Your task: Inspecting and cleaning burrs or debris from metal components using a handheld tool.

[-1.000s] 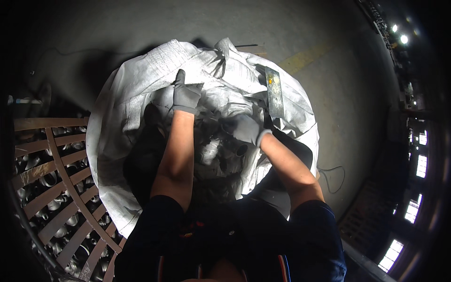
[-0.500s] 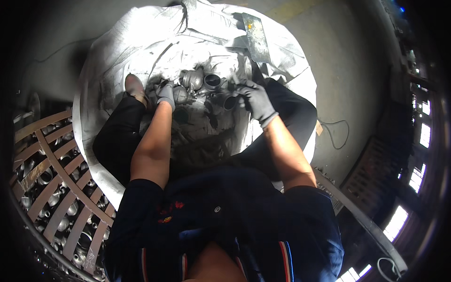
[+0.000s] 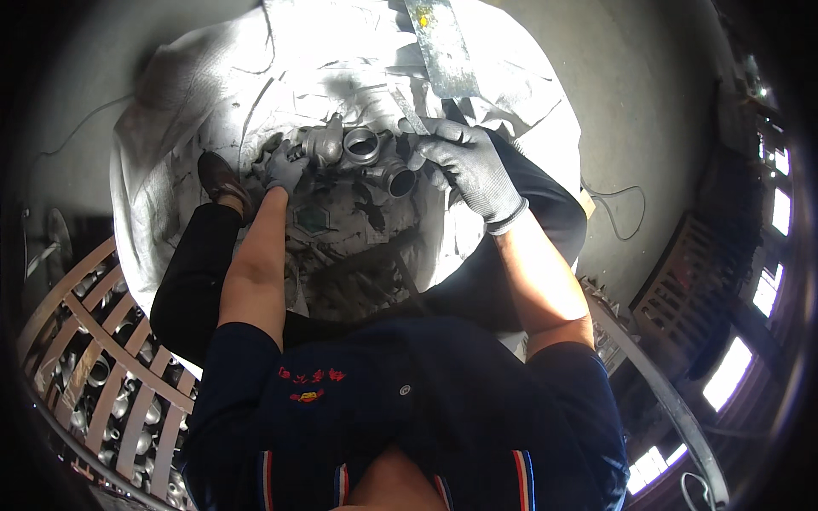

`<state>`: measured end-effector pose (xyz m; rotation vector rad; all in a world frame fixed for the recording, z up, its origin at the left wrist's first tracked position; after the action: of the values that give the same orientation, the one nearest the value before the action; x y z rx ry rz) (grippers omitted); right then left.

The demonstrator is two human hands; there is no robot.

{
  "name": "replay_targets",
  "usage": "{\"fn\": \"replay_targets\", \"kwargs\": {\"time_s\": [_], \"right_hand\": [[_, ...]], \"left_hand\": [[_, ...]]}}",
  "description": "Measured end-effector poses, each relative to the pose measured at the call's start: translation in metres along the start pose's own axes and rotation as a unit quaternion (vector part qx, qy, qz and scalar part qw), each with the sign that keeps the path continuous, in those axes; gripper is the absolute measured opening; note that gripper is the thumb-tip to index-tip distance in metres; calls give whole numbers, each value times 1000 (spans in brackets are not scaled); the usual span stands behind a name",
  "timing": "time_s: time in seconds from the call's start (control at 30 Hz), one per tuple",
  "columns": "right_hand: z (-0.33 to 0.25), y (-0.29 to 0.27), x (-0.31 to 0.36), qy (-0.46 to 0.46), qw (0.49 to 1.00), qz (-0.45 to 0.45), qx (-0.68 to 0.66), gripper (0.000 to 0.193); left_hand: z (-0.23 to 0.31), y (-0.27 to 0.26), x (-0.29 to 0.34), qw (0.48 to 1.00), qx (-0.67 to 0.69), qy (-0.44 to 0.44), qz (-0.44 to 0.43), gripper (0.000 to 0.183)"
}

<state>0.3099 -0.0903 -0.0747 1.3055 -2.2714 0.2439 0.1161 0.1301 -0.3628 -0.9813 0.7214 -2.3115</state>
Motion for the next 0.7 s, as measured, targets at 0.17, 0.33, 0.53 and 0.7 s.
{"fn": "replay_targets", "kwargs": {"time_s": [0.17, 0.33, 0.53, 0.7], "right_hand": [[-9, -2, 2, -3, 998, -25, 62, 28], [2, -3, 5, 20, 999, -14, -36, 26], [-3, -4, 5, 27, 994, 23, -102, 23], [38, -26, -17, -48, 992, 61, -95, 16]], "left_hand": [[97, -6, 11, 975, -200, 49, -82, 69], [121, 78, 38, 937, -273, 173, -135, 69], [122, 52, 48, 969, -73, 121, -201, 50], [143, -36, 51, 955, 220, 159, -120, 38]]}}
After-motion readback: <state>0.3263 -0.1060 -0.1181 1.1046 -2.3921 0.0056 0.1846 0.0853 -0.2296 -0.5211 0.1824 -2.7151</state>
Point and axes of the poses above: each hand's wrist, its own x-axis away from the middle knuckle, its own y-axis out of the palm, z = x × y, the point moved 2 cm from there along -x, towards the middle knuckle, and after that the axes turned 8 degrees about -z, right-handed, at the moved point
